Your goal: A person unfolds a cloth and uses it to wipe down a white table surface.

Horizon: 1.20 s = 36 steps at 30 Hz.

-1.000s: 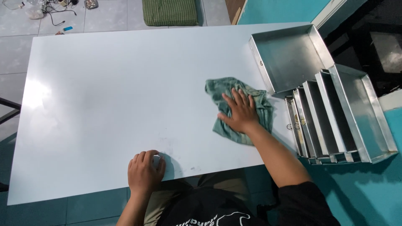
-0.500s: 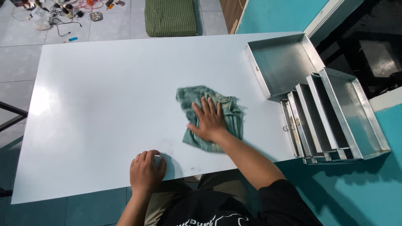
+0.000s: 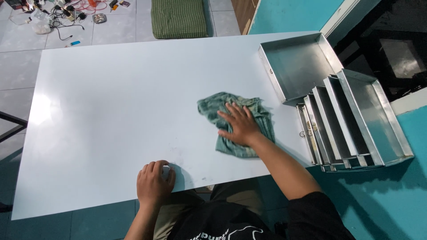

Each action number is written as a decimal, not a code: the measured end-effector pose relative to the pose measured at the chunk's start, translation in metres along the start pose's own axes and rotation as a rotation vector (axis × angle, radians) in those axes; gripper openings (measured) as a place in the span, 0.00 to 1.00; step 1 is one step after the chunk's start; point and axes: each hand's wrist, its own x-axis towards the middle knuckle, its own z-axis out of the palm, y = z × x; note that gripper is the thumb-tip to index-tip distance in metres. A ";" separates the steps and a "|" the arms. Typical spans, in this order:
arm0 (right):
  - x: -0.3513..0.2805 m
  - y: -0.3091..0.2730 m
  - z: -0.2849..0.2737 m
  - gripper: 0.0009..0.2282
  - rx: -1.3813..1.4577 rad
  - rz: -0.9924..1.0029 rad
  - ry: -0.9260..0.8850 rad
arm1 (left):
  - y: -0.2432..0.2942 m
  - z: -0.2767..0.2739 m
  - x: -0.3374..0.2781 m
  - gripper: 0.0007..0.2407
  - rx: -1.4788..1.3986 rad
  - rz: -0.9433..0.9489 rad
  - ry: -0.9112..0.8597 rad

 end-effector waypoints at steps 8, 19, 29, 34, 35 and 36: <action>0.034 -0.021 -0.028 0.37 -0.008 0.266 -0.045 | 0.000 0.006 0.000 0.10 0.032 -0.004 0.035; -0.003 -0.065 0.006 0.39 -0.101 -0.022 -0.107 | 0.000 0.006 -0.001 0.10 0.048 -0.017 0.044; -0.013 -0.062 0.013 0.38 -0.063 -0.150 -0.047 | -0.004 0.007 0.000 0.10 0.036 0.015 0.046; -0.011 -0.054 0.021 0.38 -0.036 -0.172 -0.008 | 0.002 0.000 0.001 0.09 0.028 0.013 0.053; -0.011 -0.052 0.022 0.37 -0.014 -0.179 0.004 | 0.003 -0.001 0.001 0.09 0.027 0.008 0.045; -0.010 -0.051 0.022 0.37 0.007 -0.186 0.016 | 0.004 -0.002 0.001 0.09 0.025 0.004 0.038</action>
